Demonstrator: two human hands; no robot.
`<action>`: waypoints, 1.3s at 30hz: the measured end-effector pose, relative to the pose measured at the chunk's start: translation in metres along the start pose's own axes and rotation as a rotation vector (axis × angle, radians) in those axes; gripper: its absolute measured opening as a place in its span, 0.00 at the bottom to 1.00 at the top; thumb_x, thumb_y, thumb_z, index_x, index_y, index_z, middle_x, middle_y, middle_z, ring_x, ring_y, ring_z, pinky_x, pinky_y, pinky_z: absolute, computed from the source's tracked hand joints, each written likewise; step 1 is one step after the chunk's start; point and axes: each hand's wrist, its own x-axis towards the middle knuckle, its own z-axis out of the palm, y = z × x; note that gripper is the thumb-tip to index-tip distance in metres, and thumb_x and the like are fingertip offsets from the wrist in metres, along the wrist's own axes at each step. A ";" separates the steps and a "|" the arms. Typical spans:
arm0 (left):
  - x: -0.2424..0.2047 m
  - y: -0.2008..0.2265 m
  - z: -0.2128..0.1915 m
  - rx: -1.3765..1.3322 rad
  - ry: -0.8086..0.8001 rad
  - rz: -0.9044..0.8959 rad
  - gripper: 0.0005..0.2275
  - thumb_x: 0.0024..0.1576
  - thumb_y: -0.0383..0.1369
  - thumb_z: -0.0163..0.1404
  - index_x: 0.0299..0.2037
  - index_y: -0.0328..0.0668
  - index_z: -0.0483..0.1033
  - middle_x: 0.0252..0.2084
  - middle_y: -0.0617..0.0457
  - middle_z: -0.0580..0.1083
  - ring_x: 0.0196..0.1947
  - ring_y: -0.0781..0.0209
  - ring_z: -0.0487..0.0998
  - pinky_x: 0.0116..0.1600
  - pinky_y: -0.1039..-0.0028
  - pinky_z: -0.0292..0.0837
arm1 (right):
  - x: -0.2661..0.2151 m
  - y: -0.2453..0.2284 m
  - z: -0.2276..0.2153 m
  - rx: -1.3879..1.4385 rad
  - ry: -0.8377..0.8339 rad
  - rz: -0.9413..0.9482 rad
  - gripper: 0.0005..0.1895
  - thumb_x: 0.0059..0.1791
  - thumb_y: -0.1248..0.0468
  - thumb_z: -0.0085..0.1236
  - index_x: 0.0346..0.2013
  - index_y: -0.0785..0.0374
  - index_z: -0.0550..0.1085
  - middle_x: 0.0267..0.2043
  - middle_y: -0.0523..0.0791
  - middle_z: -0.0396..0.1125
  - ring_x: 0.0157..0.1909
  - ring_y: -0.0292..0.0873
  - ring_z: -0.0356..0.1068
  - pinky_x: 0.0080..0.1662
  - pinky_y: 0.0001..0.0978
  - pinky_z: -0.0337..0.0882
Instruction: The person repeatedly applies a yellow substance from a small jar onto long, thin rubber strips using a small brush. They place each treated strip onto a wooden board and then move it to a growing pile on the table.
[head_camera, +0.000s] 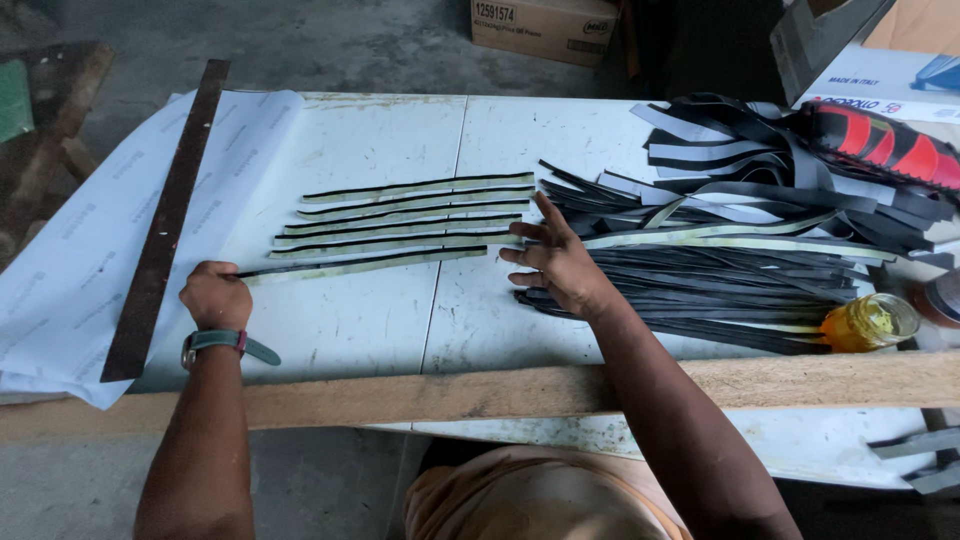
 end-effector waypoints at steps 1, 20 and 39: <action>0.000 -0.001 -0.001 -0.004 0.016 0.033 0.09 0.56 0.19 0.52 0.44 0.35 0.82 0.44 0.39 0.81 0.42 0.44 0.83 0.53 0.63 0.79 | -0.001 0.001 -0.001 -0.004 0.003 0.002 0.52 0.47 0.74 0.47 0.77 0.39 0.35 0.74 0.53 0.52 0.63 0.51 0.68 0.51 0.42 0.78; -0.003 -0.008 -0.010 -0.020 0.077 0.084 0.20 0.54 0.22 0.60 0.58 0.30 0.72 0.41 0.40 0.81 0.42 0.45 0.83 0.50 0.64 0.78 | 0.039 0.012 0.036 0.129 -0.007 0.175 0.52 0.44 0.54 0.43 0.74 0.33 0.24 0.81 0.46 0.22 0.78 0.68 0.39 0.64 0.78 0.52; 0.005 -0.015 -0.018 0.099 0.139 0.162 0.15 0.53 0.21 0.60 0.50 0.35 0.76 0.37 0.44 0.81 0.39 0.46 0.83 0.46 0.62 0.79 | 0.042 0.015 0.051 0.146 0.054 0.145 0.46 0.49 0.52 0.37 0.74 0.33 0.24 0.80 0.51 0.30 0.77 0.69 0.43 0.61 0.73 0.65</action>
